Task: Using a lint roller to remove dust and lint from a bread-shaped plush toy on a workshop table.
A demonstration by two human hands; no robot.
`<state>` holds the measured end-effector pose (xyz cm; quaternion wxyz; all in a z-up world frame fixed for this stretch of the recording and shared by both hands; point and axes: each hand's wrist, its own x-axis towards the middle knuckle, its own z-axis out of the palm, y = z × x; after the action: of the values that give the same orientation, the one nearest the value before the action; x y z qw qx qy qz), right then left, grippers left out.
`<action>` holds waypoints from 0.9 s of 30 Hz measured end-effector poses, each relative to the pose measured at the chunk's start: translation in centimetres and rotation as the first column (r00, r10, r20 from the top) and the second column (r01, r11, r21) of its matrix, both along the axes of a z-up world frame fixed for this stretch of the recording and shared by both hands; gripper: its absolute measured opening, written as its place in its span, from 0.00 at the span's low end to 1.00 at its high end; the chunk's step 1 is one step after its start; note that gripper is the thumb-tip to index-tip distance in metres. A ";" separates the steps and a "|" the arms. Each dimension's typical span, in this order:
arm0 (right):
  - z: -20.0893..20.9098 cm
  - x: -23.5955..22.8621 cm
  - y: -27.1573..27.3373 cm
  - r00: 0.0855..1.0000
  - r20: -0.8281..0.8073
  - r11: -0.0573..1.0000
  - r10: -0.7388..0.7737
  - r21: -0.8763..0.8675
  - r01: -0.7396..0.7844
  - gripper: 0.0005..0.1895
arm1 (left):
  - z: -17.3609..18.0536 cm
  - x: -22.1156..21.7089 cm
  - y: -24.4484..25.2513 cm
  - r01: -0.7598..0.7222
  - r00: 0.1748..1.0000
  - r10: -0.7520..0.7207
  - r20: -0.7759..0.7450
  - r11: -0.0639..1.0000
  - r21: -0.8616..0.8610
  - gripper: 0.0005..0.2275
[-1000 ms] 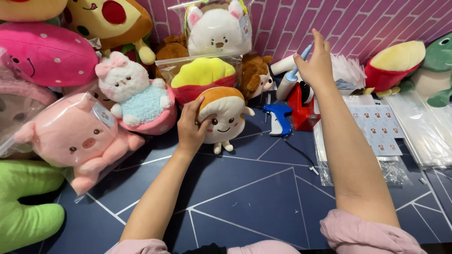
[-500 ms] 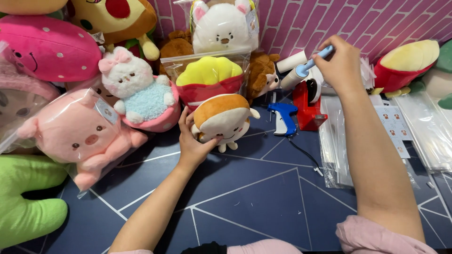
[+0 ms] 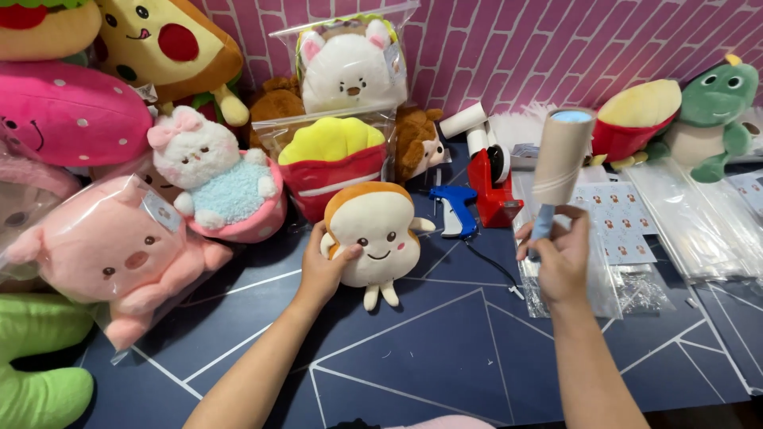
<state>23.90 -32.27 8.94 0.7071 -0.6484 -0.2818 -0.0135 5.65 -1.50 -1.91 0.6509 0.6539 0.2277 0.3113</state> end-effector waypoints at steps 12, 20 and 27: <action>-6.2 -3.9 6.2 0.959 0.245 0.804 0.142 -0.594 0.033 0.11 | -0.9 0.6 0.9 0.010 1.000 -0.008 0.010 0.982 -0.191 0.15; -2.6 -8.7 6.3 0.844 0.293 0.750 0.450 -0.636 -0.180 0.10 | -4.3 0.7 2.5 0.060 0.986 -0.020 0.168 0.969 -0.238 0.11; -3.7 -2.6 4.4 0.964 0.182 0.912 0.194 -0.395 -0.109 0.15 | -2.7 0.7 1.2 0.201 0.951 -0.058 0.305 0.863 -0.464 0.18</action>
<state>21.34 -27.83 5.26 0.5311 -0.7443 -0.4041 0.0260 6.33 -0.29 -4.59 0.8402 0.4308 0.1597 0.2880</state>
